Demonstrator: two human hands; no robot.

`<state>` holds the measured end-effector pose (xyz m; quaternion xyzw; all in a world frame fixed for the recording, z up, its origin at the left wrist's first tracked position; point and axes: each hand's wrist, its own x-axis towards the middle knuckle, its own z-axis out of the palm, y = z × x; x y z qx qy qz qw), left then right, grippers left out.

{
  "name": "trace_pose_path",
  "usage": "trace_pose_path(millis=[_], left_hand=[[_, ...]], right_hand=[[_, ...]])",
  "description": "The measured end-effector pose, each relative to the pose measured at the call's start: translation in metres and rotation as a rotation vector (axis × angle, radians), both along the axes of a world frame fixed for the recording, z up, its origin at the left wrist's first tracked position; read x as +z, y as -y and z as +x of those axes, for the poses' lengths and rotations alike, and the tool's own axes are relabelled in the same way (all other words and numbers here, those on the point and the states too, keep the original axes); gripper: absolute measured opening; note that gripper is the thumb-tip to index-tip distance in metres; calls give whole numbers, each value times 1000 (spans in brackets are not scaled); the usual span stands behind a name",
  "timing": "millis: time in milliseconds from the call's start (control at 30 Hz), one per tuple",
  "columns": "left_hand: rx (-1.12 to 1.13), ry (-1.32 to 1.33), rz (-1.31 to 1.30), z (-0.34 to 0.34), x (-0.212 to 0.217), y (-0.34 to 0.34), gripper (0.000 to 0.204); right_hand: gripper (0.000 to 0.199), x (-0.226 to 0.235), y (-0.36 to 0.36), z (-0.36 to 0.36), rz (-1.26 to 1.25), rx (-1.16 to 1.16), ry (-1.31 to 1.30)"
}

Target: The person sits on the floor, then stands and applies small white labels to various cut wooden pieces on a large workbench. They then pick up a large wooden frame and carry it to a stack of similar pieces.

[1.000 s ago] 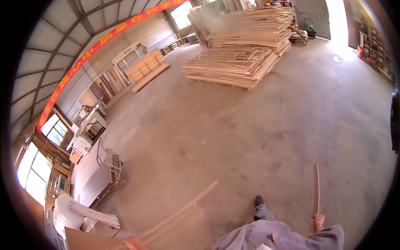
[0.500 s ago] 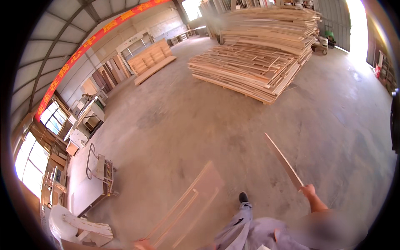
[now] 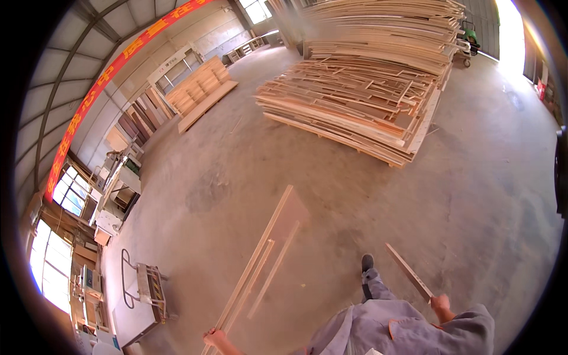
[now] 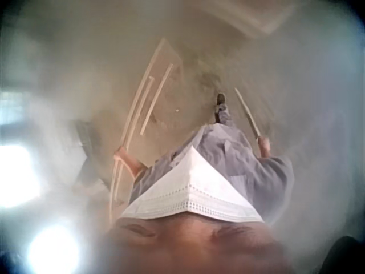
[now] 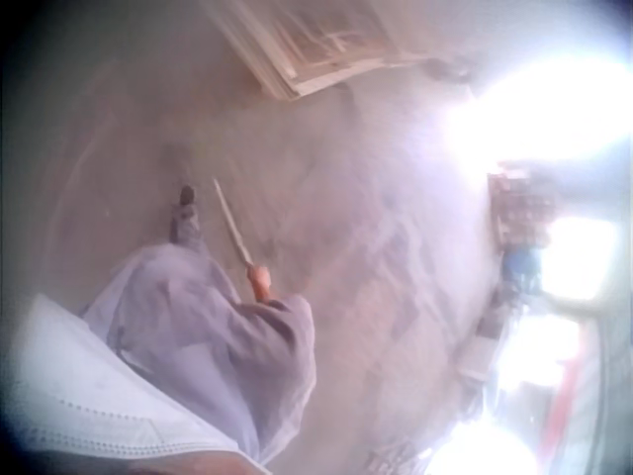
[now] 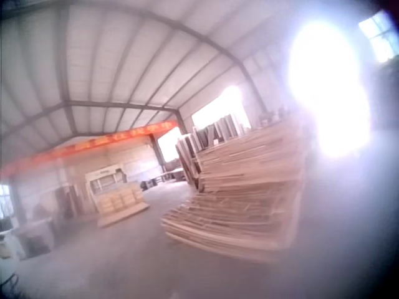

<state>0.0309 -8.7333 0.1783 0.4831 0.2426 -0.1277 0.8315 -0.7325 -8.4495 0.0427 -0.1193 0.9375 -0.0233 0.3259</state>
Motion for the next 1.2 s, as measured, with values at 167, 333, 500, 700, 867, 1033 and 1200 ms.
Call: trace_pose_path(millis=[167, 333, 500, 700, 867, 1033, 1200], left_hand=[[-12, 7, -33, -108, 55, 151, 31], [-133, -12, -66, -159, 56, 276, 31], [-196, 12, -107, -181, 17, 421, 31], [-184, 23, 56, -287, 39, 620, 27], [-257, 40, -17, -314, 51, 794, 27], [-324, 142, -51, -342, 74, 938, 28], [-402, 221, -145, -367, 80, 1056, 29]], right_hand=[[44, 1, 209, -64, -117, 42, -27], [42, 21, 431, -159, -445, 256, -24], [36, 43, 604, -227, -603, -15, 270], [34, 43, 725, -220, -503, 168, -112], [34, 69, 819, -234, -528, 103, -199], [34, 84, 974, -294, -608, 134, -370], [33, 122, 1202, -393, -706, 201, -389]])
